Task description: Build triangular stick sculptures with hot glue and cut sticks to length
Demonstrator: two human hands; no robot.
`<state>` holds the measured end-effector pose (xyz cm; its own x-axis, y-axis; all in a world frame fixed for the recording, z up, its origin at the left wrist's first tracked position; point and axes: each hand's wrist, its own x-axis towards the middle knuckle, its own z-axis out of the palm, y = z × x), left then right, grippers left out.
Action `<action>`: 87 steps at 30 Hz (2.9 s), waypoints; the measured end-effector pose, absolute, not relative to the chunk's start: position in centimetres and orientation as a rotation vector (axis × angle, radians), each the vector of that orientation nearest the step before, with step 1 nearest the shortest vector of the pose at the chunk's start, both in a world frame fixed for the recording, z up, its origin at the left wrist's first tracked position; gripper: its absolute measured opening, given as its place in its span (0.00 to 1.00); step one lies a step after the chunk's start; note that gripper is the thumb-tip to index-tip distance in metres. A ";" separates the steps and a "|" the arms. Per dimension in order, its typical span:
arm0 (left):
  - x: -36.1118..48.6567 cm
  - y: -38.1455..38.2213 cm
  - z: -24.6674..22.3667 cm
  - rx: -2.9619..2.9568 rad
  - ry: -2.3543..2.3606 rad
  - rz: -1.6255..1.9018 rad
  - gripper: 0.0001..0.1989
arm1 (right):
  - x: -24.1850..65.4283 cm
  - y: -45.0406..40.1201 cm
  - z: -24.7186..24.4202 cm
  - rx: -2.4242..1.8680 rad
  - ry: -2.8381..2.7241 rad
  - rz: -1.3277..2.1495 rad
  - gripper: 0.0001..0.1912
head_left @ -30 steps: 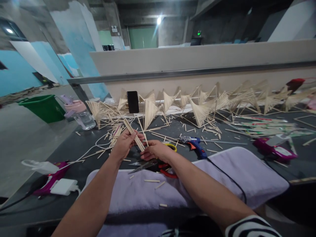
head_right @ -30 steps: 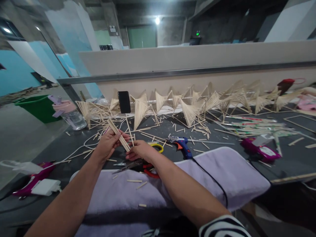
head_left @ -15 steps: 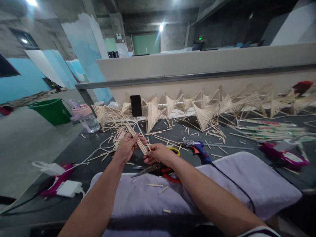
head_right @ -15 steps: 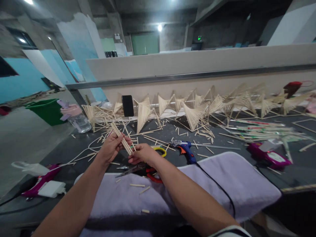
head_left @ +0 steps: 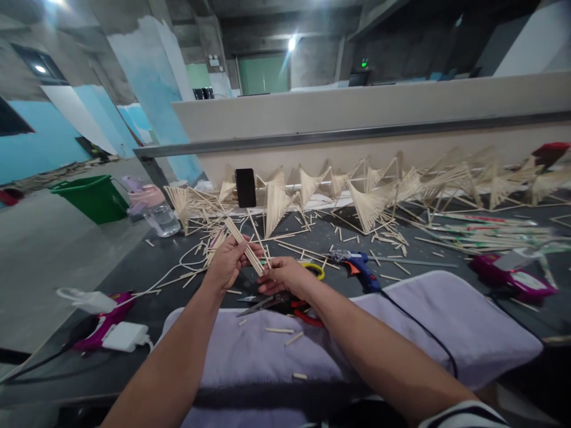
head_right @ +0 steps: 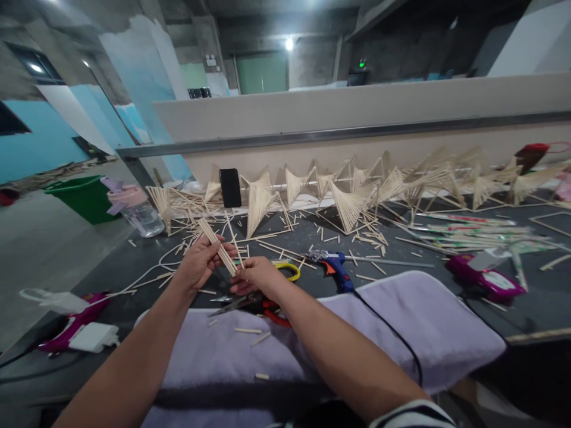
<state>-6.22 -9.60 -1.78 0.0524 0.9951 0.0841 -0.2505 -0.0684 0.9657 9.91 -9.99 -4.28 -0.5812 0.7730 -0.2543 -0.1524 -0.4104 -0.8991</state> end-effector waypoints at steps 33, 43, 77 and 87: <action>-6.4 -9.3 -2.1 1.072 1.003 1.347 0.09 | 10.4 -9.4 -5.1 -0.887 -1.212 2.094 0.06; -6.4 -9.2 -2.2 1.083 1.001 1.333 0.09 | 10.4 -9.5 -5.0 -0.937 -1.230 2.062 0.05; -6.1 -9.2 -2.4 1.111 1.101 1.273 0.10 | 9.6 -9.7 -5.1 -1.120 -1.442 1.853 0.08; -6.0 -9.5 -2.5 1.184 1.069 1.245 0.10 | 9.3 -9.7 -5.7 -1.068 -1.527 1.851 0.04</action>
<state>-5.97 -9.48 -2.54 0.0545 0.9976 0.0427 -0.1087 -0.0366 0.9934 9.26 -9.68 -5.70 -0.5609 0.7894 -0.2495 0.0948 -0.2381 -0.9666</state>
